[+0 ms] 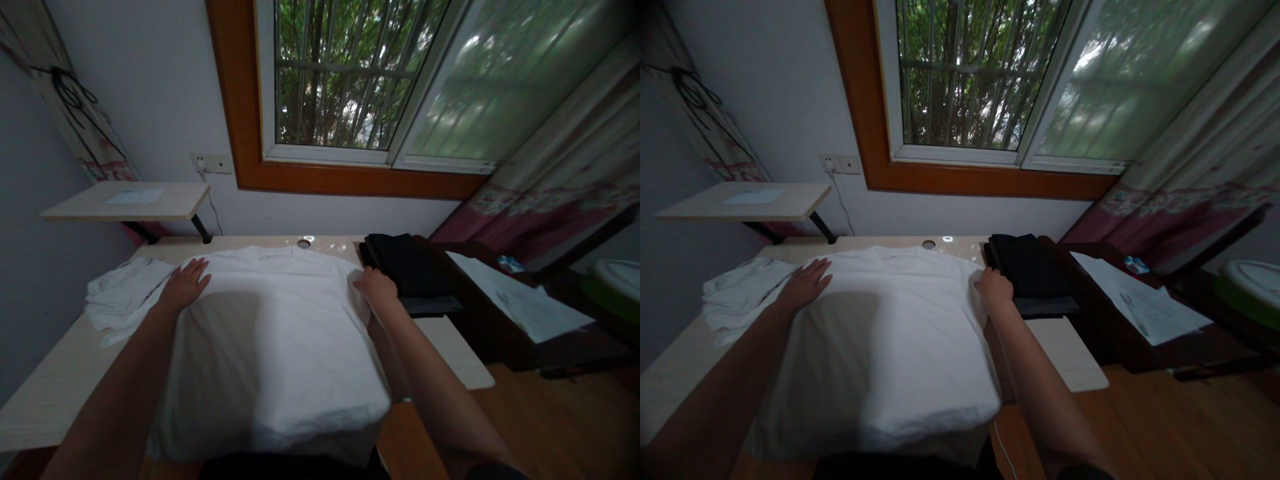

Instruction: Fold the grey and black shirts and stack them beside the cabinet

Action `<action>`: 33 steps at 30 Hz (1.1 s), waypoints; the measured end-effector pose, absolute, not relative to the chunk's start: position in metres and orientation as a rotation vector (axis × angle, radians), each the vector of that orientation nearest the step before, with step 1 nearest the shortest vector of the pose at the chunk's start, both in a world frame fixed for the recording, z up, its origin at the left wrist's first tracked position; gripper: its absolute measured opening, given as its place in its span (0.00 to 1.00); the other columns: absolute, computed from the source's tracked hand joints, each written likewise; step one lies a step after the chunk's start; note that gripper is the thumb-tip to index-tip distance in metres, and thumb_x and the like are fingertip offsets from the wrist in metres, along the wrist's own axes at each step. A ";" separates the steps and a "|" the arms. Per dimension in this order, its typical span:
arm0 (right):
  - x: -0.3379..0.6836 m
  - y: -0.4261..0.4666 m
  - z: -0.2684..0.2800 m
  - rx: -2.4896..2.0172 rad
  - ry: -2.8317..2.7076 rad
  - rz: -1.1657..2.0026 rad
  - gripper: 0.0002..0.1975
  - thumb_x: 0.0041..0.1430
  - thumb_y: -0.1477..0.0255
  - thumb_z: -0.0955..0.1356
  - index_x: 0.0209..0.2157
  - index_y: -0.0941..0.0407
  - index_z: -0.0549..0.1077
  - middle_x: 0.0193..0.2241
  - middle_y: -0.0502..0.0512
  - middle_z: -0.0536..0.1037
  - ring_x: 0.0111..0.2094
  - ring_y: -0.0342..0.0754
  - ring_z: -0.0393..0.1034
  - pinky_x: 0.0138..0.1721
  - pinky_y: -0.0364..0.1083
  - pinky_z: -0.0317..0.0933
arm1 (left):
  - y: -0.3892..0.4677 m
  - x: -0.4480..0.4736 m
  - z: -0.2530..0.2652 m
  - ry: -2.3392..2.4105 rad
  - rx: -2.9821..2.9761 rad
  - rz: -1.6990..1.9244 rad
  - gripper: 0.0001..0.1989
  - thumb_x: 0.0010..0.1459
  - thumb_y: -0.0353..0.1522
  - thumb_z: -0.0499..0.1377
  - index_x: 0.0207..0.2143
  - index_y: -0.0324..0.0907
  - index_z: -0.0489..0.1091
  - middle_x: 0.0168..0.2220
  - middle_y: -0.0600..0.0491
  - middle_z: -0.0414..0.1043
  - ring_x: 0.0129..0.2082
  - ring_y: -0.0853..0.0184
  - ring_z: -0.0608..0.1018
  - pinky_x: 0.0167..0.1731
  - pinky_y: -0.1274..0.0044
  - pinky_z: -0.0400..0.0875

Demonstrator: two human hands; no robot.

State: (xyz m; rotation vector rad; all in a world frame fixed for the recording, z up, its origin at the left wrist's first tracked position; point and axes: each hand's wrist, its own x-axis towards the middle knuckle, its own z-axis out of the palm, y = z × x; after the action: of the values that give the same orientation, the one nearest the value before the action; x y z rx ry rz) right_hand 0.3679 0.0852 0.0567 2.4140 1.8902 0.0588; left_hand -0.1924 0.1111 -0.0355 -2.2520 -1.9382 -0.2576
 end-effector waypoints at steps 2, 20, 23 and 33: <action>0.365 0.080 0.055 2.393 1.881 0.070 0.26 0.64 0.56 0.68 0.52 0.64 0.71 0.47 0.72 0.76 0.47 0.62 0.77 0.46 0.52 0.69 | 0.110 -0.192 -0.034 -1.935 -2.243 -0.262 0.30 0.69 0.43 0.43 0.69 0.42 0.58 0.71 0.46 0.55 0.72 0.56 0.56 0.68 0.60 0.51; 0.378 0.086 0.042 2.719 2.229 -0.295 0.26 0.53 0.75 0.68 0.56 0.57 0.67 0.48 0.64 0.74 0.44 0.55 0.74 0.43 0.47 0.65 | 0.096 -0.177 -0.021 -1.915 -2.185 -0.310 0.27 0.69 0.40 0.44 0.65 0.41 0.63 0.69 0.46 0.60 0.69 0.54 0.62 0.67 0.60 0.53; 0.385 0.085 0.050 2.870 2.346 -0.231 0.33 0.51 0.75 0.68 0.61 0.55 0.65 0.49 0.61 0.70 0.45 0.54 0.72 0.45 0.47 0.66 | 0.091 -0.171 -0.016 -1.934 -2.163 -0.321 0.26 0.68 0.38 0.45 0.65 0.41 0.64 0.68 0.45 0.62 0.68 0.52 0.63 0.66 0.58 0.54; 0.384 0.069 0.081 2.904 2.536 0.086 0.25 0.55 0.73 0.67 0.55 0.56 0.73 0.51 0.63 0.67 0.43 0.54 0.71 0.47 0.51 0.67 | 0.079 -0.113 -0.001 -1.823 -2.427 -0.359 0.25 0.67 0.35 0.47 0.64 0.45 0.65 0.67 0.48 0.64 0.70 0.54 0.58 0.69 0.53 0.48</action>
State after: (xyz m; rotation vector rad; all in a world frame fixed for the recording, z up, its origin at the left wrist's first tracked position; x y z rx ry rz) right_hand 0.3837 0.0686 0.0806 2.9037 2.5359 0.0860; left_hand -0.1133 0.0790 -0.0011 -2.4273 -1.8230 -0.3594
